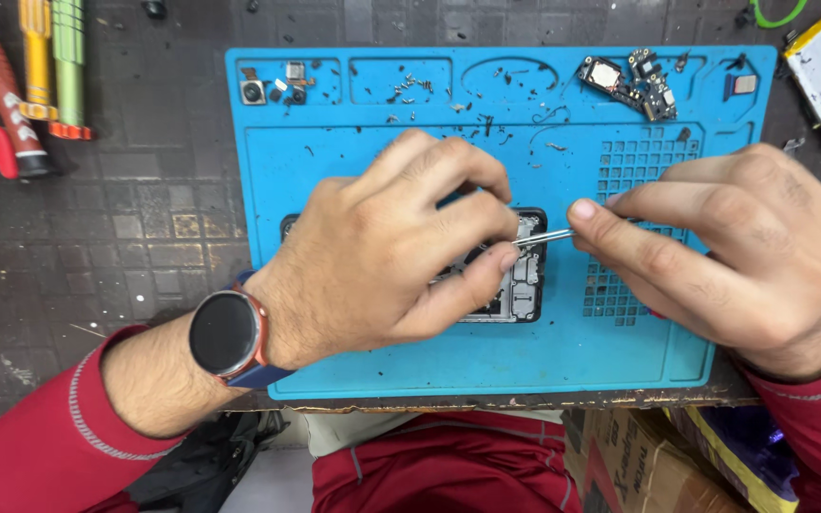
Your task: The person works on a disassembled smartphone on a blue silicone mat, using a screwdriver and tweezers to remove screws and pry out broken glass and debris from the phone frame. They rotate the phone to reach different edges and clear fragments from the housing.
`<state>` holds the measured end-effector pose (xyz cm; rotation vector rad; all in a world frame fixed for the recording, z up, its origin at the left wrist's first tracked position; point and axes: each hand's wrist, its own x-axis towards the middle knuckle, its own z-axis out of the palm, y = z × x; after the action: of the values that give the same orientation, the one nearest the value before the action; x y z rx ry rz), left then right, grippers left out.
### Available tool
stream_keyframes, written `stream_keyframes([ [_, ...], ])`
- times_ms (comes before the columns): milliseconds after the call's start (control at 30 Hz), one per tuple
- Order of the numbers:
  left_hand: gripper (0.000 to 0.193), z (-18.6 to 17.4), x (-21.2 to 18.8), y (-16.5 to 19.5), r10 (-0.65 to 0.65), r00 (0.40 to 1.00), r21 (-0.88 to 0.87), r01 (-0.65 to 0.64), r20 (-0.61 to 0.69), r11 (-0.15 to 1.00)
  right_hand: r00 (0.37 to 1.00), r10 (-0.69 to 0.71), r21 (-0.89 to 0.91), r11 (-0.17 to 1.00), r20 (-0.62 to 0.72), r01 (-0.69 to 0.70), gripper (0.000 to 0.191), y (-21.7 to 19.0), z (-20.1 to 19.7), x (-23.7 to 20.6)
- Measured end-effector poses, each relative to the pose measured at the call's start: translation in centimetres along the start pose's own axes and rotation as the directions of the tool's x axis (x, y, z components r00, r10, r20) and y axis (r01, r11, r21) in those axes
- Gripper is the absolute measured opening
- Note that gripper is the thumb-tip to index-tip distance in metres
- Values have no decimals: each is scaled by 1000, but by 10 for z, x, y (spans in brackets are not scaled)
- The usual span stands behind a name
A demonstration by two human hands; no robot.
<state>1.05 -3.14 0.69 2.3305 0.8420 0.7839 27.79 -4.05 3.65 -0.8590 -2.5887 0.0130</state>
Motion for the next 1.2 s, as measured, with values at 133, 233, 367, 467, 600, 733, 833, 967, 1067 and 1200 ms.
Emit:
stream_keyframes([
  [133,10,4,-1,-2,34,999,25,-34,-12,999,1000,-8,14,1000,-24,9,27,-1,8,-4],
  [233,10,7,-2,-4,41,999,21,-41,-6,999,999,23,40,999,-27,-22,26,-2,12,-8],
  [367,11,8,-4,-6,62,998,32,-61,-9,998,999,25,67,998,-35,-23,33,-2,14,-11],
  [467,13,10,-4,-5,54,999,53,-54,-6,997,1000,25,67,997,-7,-25,44,-3,13,-10],
  [600,18,9,-3,-5,37,999,44,-37,-1,998,1000,27,51,998,10,-27,46,-5,12,-6],
  [733,18,8,-2,-4,-4,1000,60,4,-7,998,999,43,57,997,30,-44,47,-5,12,-3],
  [833,19,8,-4,-2,-27,1000,53,26,11,998,997,60,79,995,45,-63,47,-6,13,-3],
  [967,25,8,-4,-3,-7,1000,17,6,25,1000,998,35,135,990,47,-41,47,-1,11,-3],
  [1067,28,7,-3,-1,-1,1000,2,1,28,1000,998,35,106,994,58,-41,43,0,10,-4],
  [1200,29,5,-1,1,25,1000,-30,-25,-17,999,998,23,118,993,60,-30,41,1,12,-9],
])
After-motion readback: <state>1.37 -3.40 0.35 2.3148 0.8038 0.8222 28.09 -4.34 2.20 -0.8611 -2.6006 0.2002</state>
